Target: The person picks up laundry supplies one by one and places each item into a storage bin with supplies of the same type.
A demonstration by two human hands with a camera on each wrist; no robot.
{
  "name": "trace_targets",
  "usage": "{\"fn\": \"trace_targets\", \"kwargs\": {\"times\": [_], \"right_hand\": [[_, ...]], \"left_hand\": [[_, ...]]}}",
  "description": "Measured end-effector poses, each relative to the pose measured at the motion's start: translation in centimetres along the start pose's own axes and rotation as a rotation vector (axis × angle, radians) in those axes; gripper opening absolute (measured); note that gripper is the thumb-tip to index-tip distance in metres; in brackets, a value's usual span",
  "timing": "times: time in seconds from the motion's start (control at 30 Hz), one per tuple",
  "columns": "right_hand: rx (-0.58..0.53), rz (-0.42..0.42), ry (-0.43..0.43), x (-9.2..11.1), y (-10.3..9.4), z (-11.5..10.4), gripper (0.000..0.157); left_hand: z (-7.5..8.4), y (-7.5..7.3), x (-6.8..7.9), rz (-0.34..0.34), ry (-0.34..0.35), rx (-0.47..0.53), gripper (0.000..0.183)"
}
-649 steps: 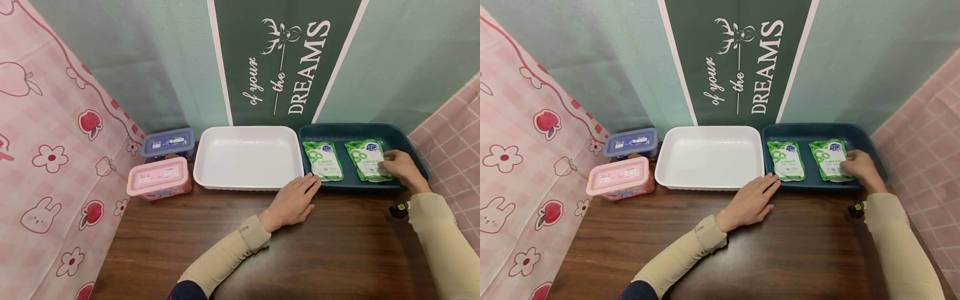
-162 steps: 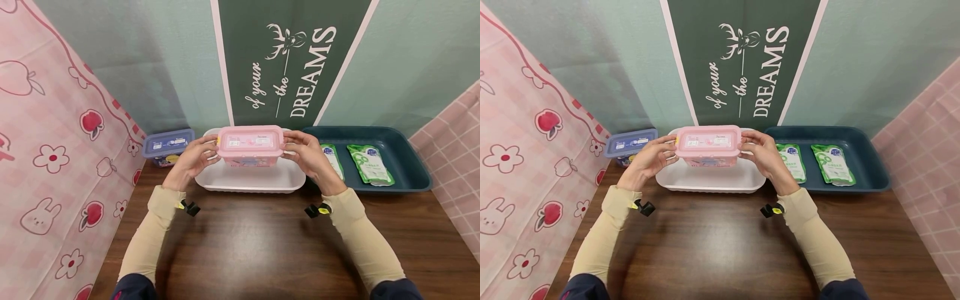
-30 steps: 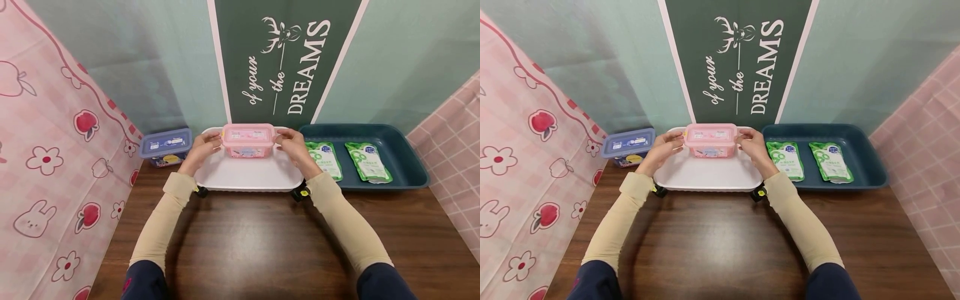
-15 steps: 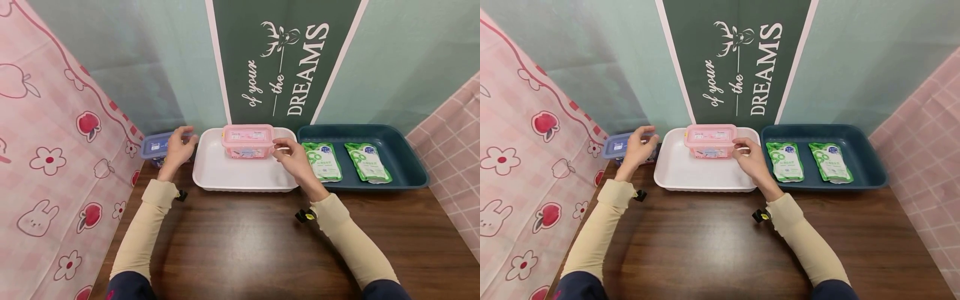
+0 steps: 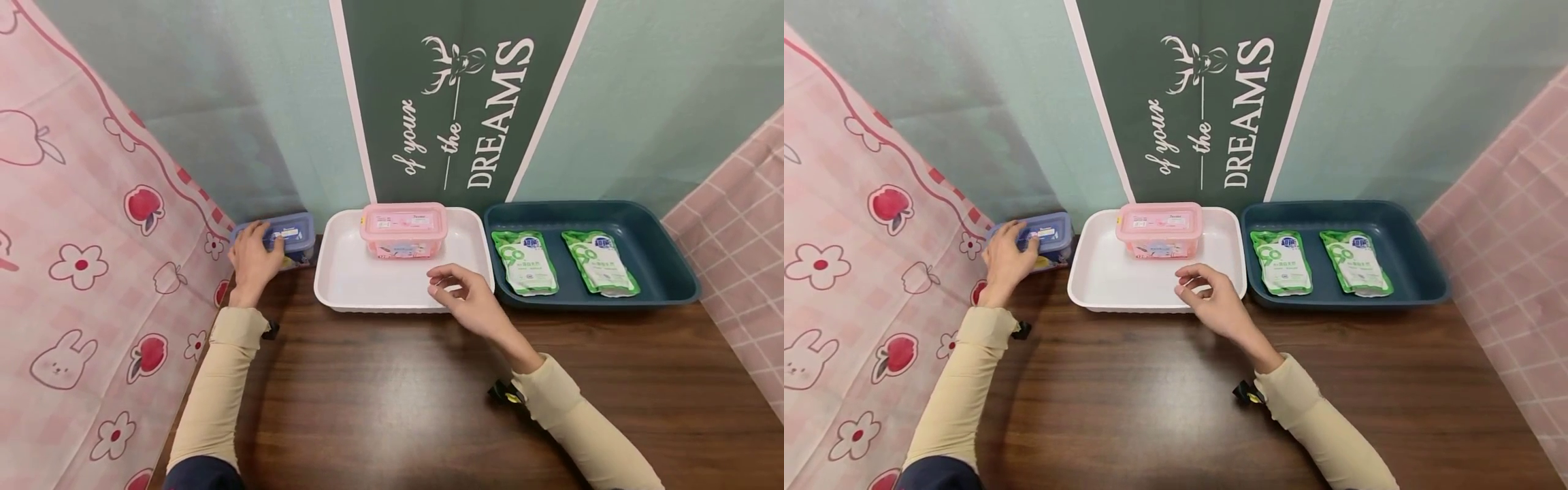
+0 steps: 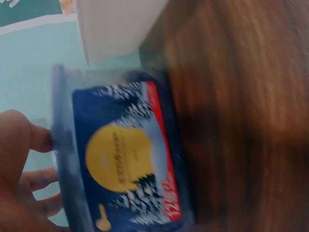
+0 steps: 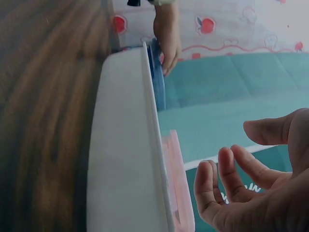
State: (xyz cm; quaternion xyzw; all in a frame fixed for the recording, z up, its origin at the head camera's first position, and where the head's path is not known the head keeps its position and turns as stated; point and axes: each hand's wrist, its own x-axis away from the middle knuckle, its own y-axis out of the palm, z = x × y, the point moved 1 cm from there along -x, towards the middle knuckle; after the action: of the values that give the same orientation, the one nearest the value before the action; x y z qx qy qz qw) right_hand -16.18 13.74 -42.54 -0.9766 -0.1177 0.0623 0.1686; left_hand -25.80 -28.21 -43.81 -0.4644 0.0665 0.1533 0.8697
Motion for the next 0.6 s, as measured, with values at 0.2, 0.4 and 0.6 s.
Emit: {"fn": "trace_targets", "kwargs": {"times": [0.2,0.4,0.6], "right_hand": [[-0.05,-0.064,-0.068,1.4,1.6,0.0,0.022],[-0.06,-0.116,-0.093,2.4,2.7,0.2,0.021],[-0.051,-0.136,-0.105,3.0,3.5,0.4,0.019]], "left_hand": [[-0.8,0.2,0.2,0.005,0.001,-0.049,0.056],[-1.3,0.6,0.5,0.003,0.006,-0.078,0.055],[-1.3,0.6,1.0,-0.007,0.021,-0.096,0.055]]}}
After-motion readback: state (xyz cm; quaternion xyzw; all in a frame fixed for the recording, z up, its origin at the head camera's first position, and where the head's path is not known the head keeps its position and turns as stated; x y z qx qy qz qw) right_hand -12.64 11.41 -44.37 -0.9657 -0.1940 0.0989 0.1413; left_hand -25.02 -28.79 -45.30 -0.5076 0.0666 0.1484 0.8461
